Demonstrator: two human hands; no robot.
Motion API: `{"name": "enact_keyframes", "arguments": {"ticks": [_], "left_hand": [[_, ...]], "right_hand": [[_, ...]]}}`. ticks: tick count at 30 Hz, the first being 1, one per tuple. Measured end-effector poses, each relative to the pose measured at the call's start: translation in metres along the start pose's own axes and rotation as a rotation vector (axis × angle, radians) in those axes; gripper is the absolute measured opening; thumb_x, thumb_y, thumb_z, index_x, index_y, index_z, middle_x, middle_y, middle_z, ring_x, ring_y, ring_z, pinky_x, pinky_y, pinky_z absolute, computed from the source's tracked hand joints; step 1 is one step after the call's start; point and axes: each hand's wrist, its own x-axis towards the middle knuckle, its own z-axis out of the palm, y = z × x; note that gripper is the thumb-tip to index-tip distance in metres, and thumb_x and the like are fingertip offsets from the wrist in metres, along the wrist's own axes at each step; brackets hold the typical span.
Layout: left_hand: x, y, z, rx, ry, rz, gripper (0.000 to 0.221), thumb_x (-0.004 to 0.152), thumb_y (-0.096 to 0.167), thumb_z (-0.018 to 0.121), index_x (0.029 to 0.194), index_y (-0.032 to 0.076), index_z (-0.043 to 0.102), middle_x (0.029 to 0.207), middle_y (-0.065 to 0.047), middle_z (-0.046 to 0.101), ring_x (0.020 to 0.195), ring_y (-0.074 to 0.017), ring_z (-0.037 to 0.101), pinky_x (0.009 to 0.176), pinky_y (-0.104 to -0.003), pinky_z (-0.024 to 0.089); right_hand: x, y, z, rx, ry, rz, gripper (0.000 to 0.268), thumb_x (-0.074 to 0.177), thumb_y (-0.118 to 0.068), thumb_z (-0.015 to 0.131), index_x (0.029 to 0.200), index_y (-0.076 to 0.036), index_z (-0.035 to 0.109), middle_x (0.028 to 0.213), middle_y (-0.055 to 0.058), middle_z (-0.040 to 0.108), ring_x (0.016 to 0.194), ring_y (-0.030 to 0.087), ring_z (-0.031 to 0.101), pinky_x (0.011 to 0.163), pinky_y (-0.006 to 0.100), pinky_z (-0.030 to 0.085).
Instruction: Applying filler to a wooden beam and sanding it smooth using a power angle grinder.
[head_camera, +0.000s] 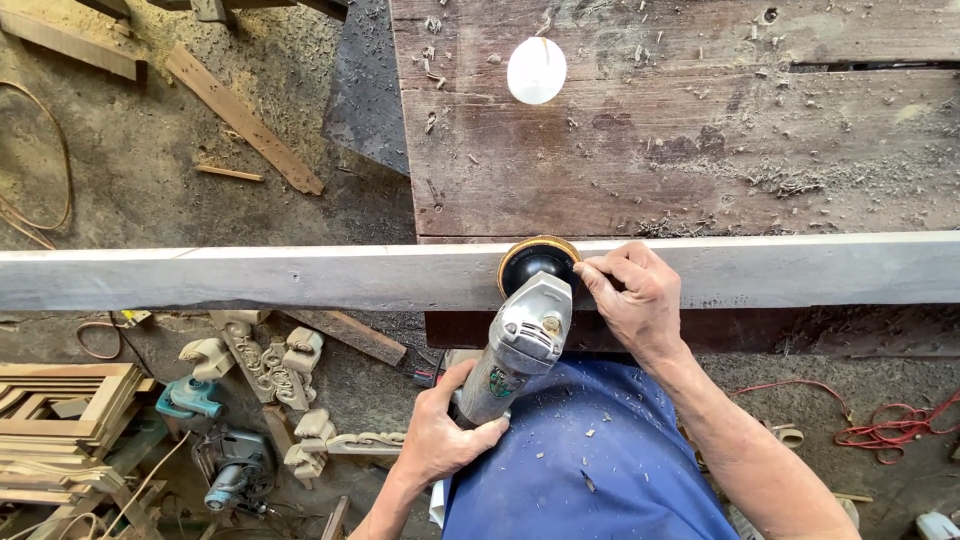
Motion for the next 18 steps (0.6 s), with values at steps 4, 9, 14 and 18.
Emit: {"name": "enact_keyframes", "arguments": {"ticks": [4, 9, 14, 18], "left_hand": [[0.001, 0.005, -0.001, 0.036, 0.0, -0.003, 0.062, 0.066, 0.034, 0.084, 0.123, 0.015, 0.068, 0.097, 0.001, 0.08, 0.08, -0.0125, 0.072, 0.076, -0.027, 0.058], [-0.001, 0.016, -0.004, 0.061, -0.008, -0.092, 0.064, 0.064, 0.041, 0.08, 0.123, 0.019, 0.066, 0.105, 0.001, 0.078, 0.089, -0.0143, 0.07, 0.081, -0.03, 0.054], [-0.006, 0.008, -0.004, 0.155, 0.006, -0.067, 0.068, 0.067, 0.05, 0.076, 0.125, 0.021, 0.057, 0.106, -0.004, 0.077, 0.091, -0.0302, 0.074, 0.079, -0.039, 0.054], [-0.011, 0.003, 0.0, 0.208, 0.027, -0.06, 0.072, 0.069, 0.05, 0.077, 0.128, 0.018, 0.049, 0.101, -0.012, 0.076, 0.092, -0.0435, 0.071, 0.075, -0.05, 0.054]], "right_hand": [[0.001, -0.004, -0.002, -0.013, -0.008, -0.006, 0.006, 0.093, -0.015, 0.08, 0.091, -0.01, 0.078, 0.079, 0.004, 0.066, 0.074, 0.017, 0.06, 0.068, 0.03, 0.047], [0.005, -0.015, -0.005, -0.039, -0.036, 0.026, 0.002, 0.092, -0.008, 0.08, 0.093, -0.009, 0.08, 0.084, 0.006, 0.07, 0.075, 0.018, 0.062, 0.073, 0.031, 0.048], [0.009, -0.028, -0.005, -0.077, -0.146, 0.039, 0.014, 0.094, -0.005, 0.077, 0.107, -0.007, 0.078, 0.085, 0.005, 0.066, 0.071, 0.015, 0.055, 0.07, 0.028, 0.046], [0.009, -0.022, -0.001, -0.138, -0.215, 0.023, 0.019, 0.093, -0.003, 0.076, 0.113, -0.001, 0.077, 0.103, 0.014, 0.075, 0.09, 0.021, 0.067, 0.083, 0.032, 0.05]]}}
